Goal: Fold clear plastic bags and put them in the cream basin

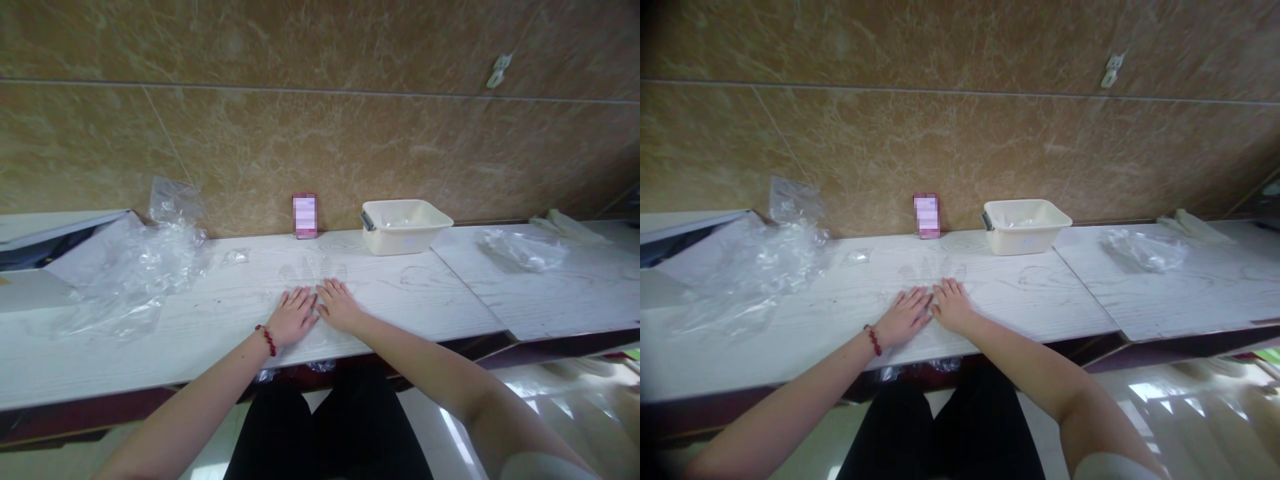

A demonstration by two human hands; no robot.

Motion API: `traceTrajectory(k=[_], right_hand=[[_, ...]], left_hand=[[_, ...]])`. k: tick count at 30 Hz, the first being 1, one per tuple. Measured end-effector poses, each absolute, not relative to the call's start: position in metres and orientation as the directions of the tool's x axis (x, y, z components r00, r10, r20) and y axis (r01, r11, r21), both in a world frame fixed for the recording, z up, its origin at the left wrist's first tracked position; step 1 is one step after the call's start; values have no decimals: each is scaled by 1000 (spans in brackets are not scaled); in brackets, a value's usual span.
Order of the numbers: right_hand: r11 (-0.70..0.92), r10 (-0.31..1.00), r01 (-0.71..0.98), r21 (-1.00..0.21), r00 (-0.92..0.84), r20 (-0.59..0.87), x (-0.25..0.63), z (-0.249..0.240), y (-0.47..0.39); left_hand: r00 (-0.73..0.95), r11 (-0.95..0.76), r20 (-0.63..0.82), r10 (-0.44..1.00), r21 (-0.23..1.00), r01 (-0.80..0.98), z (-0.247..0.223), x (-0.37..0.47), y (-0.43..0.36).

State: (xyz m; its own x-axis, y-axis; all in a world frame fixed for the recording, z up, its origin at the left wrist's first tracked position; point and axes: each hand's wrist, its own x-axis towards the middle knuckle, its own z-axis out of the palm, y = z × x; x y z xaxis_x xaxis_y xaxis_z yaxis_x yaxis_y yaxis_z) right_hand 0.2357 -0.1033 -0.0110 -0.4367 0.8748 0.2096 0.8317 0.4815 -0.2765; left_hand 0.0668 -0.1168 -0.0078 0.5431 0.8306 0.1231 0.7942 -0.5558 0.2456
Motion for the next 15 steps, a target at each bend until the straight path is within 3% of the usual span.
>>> traceTrajectory(k=[9, 15], right_hand=[[415, 909, 896, -158, -413, 47, 238, -3, -102], [457, 889, 872, -176, -440, 125, 222, 4, -114]], left_hand=[[578, -579, 18, 815, 46, 814, -7, 55, -105], [615, -616, 59, 786, -1, 787, -9, 45, -104]])
